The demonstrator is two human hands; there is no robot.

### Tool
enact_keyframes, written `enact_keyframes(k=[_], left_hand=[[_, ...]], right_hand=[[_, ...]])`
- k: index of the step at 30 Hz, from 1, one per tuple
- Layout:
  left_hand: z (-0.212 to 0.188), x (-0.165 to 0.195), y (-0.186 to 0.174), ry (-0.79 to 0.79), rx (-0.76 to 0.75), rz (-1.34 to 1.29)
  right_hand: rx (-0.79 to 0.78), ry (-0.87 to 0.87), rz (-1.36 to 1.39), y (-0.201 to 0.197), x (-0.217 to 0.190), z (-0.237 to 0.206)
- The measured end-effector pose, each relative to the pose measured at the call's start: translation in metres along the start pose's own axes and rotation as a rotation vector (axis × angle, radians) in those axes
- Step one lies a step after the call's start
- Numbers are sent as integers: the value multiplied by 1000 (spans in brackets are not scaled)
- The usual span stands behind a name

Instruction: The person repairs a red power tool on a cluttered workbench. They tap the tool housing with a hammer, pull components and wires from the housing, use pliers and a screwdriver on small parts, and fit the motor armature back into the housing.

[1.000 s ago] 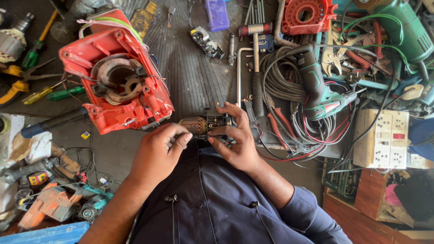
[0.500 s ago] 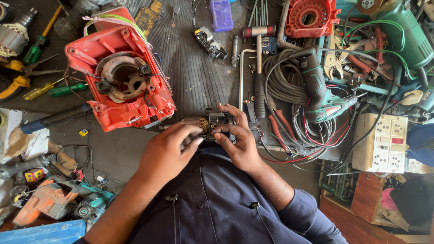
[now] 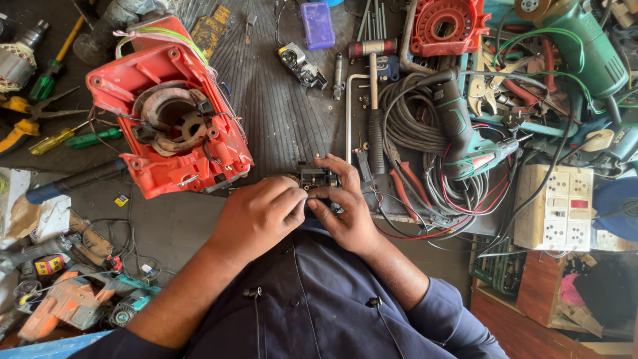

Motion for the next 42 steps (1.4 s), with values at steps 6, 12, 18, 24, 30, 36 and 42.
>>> enact_keyframes(k=[6, 12, 18, 24, 30, 36, 42], left_hand=[[5, 2, 1, 144, 25, 80], [-3, 10, 3, 89, 122, 82], [-17, -5, -6, 15, 93, -111], [-25, -12, -6, 17, -4, -162], [-31, -21, -16, 28, -20, -153], [-54, -46, -25, -26, 13, -173], [-103, -74, -51, -79, 63, -129]], right_hand=[[3, -38, -34, -1, -4, 4], [44, -110, -76, -11, -8, -2], [451, -7, -428, -75, 5, -14], [315, 273, -788, -113, 38, 0], [247, 559, -931, -106, 52, 19], [193, 585, -884, -96, 44, 17], [104, 491, -763, -92, 47, 32]])
Point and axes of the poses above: each hand's wrist, its own z-axis towards the middle knuckle, its own y-axis out of the palm, x = y × z, the point moved 2 cm from there along z, towards the middle knuckle, and after that the axes turned 10 degrees about z, right-handed, at the moved point
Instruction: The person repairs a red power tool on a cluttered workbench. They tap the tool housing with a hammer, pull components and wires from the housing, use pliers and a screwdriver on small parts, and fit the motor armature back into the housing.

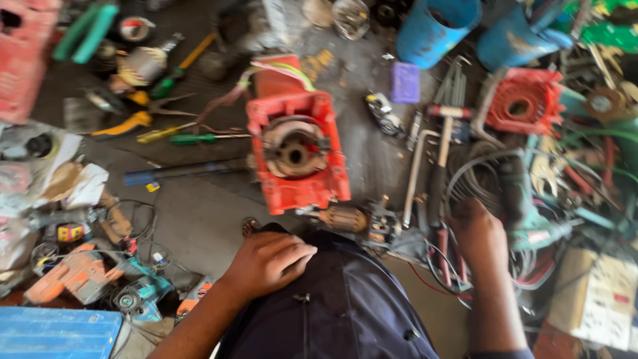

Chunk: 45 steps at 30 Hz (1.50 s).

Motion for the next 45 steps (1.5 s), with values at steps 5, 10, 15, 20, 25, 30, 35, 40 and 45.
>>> enact_keyframes(k=[5, 10, 15, 20, 25, 30, 35, 40, 45], left_hand=[[-40, -37, -43, -102, -15, 150], [-56, -77, -94, -196, 36, 258], [-39, -106, -152, -229, 182, 372], [8, -158, -194, -230, 194, 648], [56, -211, -188, -94, -70, 1085], [74, -217, -178, -57, -322, 1008], [76, -201, -184, -41, -254, 878], [72, -195, -187, -9, -15, 538], [61, -201, -195, -214, 11, 298]], right_hand=[[-45, 90, -15, 4, -8, 8], [-57, 140, -78, 2, -32, 8], [-67, 191, -23, -4, -52, 11], [-86, 279, 315, -18, -65, 17], [380, 240, -28, -63, -67, -6], [742, 63, 180, -124, -61, -75], [1195, -14, 758, -163, -79, -165], [1177, -200, 1120, -98, -131, -190], [538, -88, 1546, 9, -184, -196]])
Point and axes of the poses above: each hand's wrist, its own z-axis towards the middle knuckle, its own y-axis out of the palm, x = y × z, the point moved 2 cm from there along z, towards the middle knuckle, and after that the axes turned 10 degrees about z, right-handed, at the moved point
